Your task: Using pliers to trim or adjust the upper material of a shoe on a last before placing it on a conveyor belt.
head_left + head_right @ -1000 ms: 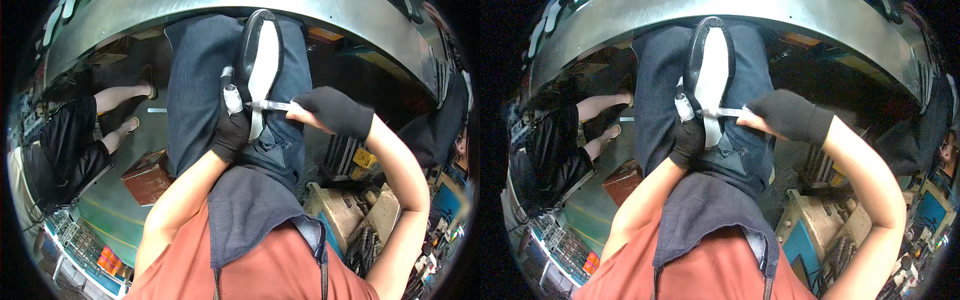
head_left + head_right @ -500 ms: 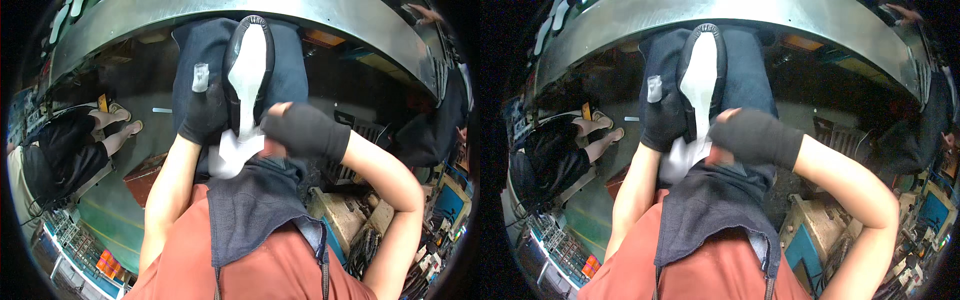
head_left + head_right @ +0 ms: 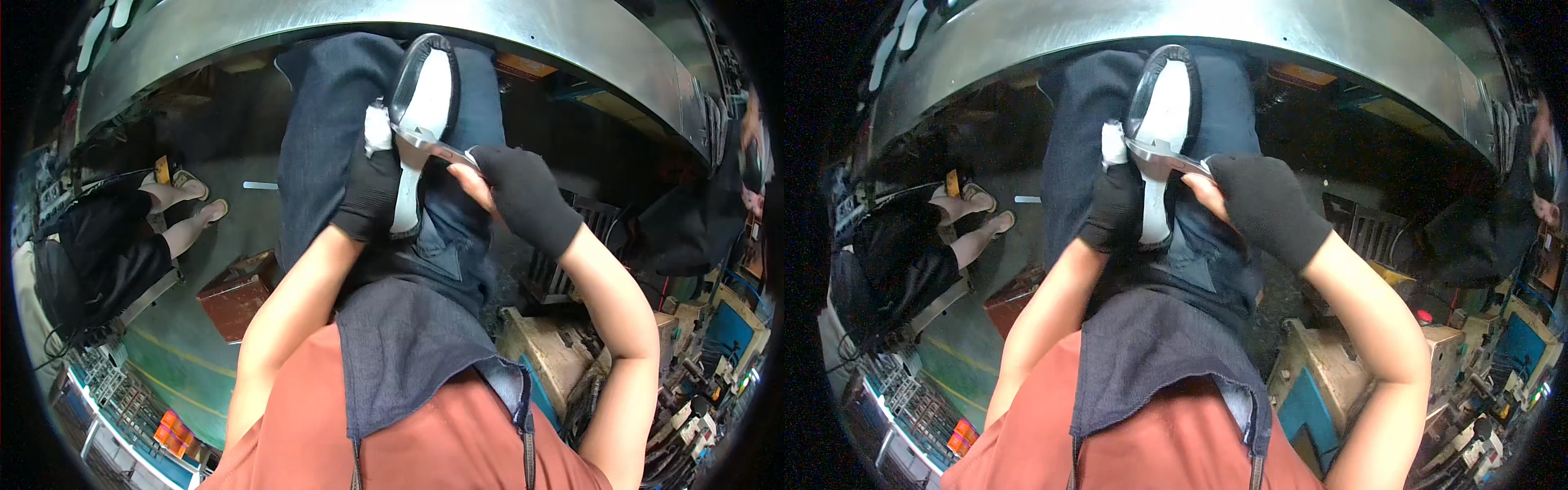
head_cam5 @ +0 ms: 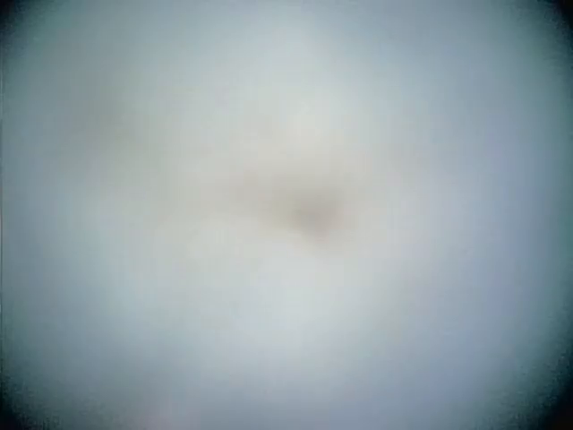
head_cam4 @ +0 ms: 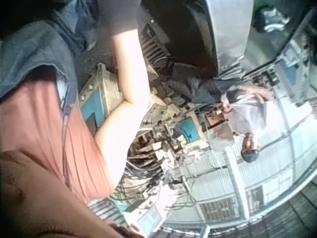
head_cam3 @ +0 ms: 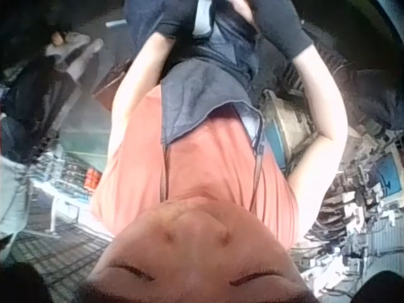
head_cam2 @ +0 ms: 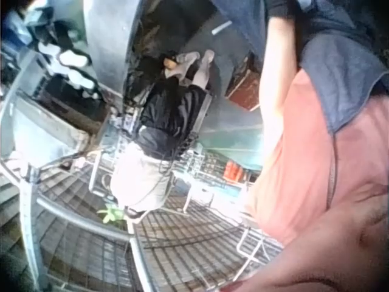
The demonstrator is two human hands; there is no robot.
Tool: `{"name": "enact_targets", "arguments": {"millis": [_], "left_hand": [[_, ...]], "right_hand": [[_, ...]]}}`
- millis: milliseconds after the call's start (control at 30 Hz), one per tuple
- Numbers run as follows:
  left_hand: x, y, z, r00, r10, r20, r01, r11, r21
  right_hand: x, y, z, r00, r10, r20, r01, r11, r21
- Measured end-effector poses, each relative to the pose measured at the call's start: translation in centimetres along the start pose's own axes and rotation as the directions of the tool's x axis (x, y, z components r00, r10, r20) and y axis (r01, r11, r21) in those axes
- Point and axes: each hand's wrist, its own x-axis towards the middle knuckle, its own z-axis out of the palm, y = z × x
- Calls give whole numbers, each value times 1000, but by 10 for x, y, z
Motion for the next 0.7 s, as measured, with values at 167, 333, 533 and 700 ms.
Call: {"name": "enact_targets", "arguments": {"millis": [167, 333, 533, 700], "left_hand": [[-9, 15, -1, 895, 424, 140, -442, 795, 415], [-11, 41, -28, 921, 16, 389, -136, 950, 281], [-14, 49, -39, 899, -123, 419, -75, 902, 425], [-6, 81, 13, 915, -389, 110, 397, 915, -71]], "right_hand": [[12, 11, -57, 877, 85, 474, -137, 988, 76], [-3, -78, -60, 922, -122, 368, 253, 908, -333], [7, 7, -25, 966, -192, 176, 191, 981, 19], [-60, 31, -29, 919, 269, 287, -359, 874, 329]]}}
